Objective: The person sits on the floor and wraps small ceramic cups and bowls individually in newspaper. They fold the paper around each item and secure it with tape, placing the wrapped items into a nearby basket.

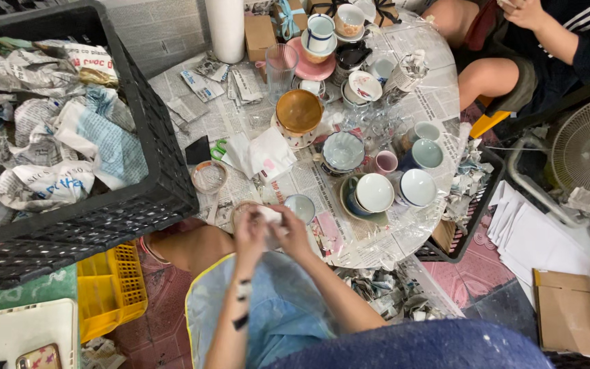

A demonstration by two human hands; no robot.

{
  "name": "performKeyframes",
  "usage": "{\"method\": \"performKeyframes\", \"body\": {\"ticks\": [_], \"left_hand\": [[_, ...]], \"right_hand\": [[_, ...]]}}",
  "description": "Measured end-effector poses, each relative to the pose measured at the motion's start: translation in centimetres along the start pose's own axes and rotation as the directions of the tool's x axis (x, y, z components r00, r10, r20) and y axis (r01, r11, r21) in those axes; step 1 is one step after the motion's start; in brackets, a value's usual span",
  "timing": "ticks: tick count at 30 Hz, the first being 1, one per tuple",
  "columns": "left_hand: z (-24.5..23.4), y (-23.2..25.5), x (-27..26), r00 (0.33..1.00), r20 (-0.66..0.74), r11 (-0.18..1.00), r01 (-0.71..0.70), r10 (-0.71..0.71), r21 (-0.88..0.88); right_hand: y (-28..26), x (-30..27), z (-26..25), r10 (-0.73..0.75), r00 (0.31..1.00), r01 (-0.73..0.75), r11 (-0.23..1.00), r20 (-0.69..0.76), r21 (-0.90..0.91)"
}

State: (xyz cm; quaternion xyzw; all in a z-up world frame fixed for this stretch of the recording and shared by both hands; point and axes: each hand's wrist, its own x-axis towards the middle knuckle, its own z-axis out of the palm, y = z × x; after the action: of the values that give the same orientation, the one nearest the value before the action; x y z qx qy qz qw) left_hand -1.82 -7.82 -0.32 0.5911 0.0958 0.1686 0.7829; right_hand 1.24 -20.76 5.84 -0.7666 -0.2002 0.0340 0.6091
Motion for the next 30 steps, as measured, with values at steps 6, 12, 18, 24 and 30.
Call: {"method": "performKeyframes", "body": {"ticks": [6, 12, 18, 24, 30], "left_hand": [[5.0, 3.7, -2.3, 0.943, 0.247, 0.615, -0.333, 0.223, 0.714], [6.8, 5.2, 1.0, 0.923, 0.385, 0.556, -0.328, 0.015, 0.764], [1.0, 3.2, 7.3, 0.957, 0.285, 0.732, -0.16, -0.049, 0.662], [-0.3, -1.8, 12.8, 0.994, 0.06, 0.827, 0.039, -0.088, 0.561], [-1.5, -0.6, 10.7, 0.994, -0.092, 0.89, -0.014, 0.063, 0.456]], "right_hand": [[3.4, 0.5, -7.5, 0.01, 0.963, -0.108, 0.93, -0.269, -0.351], [3.5, -0.5, -6.7, -0.14, 0.945, 0.321, 0.572, 0.296, -0.755], [4.1, -0.3, -6.4, 0.142, 0.955, 0.095, 0.688, 0.261, -0.719], [5.4, 0.4, -6.1, 0.1, 0.992, -0.058, 0.9, 0.075, -0.432], [8.4, 0.5, -7.2, 0.433, 0.854, -0.342, 0.885, -0.288, 0.316]]}}
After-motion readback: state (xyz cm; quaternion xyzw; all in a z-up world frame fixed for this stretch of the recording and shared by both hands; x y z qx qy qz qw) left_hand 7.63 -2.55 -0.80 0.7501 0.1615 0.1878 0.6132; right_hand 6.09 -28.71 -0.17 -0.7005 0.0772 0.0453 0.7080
